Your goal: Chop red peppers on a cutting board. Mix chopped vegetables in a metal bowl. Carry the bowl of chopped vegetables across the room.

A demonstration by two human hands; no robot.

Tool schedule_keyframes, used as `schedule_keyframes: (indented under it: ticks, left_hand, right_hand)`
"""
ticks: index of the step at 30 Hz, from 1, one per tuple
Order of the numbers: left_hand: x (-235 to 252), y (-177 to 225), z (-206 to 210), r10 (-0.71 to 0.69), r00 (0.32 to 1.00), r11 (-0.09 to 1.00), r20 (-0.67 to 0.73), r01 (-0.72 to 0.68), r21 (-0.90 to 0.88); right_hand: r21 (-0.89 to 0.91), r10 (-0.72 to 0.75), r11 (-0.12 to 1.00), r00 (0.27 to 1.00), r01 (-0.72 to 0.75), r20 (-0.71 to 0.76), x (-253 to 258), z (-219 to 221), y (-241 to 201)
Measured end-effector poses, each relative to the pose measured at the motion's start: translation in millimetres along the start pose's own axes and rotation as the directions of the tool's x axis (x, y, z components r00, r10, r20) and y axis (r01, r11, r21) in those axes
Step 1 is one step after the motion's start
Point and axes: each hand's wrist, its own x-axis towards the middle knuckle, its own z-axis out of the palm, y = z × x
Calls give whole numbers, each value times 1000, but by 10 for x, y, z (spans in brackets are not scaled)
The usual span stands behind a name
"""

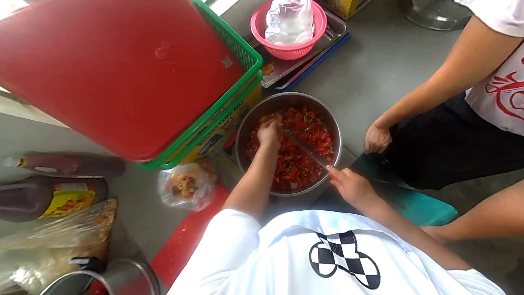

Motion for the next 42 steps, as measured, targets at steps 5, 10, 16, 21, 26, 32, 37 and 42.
schedule_keyframes:
  ticks: [5,10,16,21,26,32,37,42]
  left_hand:
    - [-255,-20,-74,-112,982,994,154,112,8]
    - [-54,-31,-232,48,898,583,437,-381,718]
    - [459,-149,311,122,641,-1,757,-763,646]
    - [583,-244,387,124,714,65,689,-699,713]
    - [420,-133,148,134,941,846,311,-272,459]
    - [200,-36,2,30,990,997,139,-40,72]
    - [125,-24,26,-57,991,997,120,64,-51]
    - [-159,-11,-19,-201,949,979,241,187,80]
  right_hand:
    - [19,147,988,968,-154,204,276,-164,-168]
    - [217,158,957,972,-194,173,259,-242,-67]
    - [337,171,927,985,-162,2,37,-216,94]
    - [310,194,935,980,-172,-41,-100,-238,163]
    - [222,172,961,985,-165,-14,-98,-203,196]
    - [119,68,991,998,-67,-2,-1,-100,70]
    - [42,10,999,999,-8,-41,-55,-69,81]
    - [6,45,999,999,-45,15,-12,-104,8]
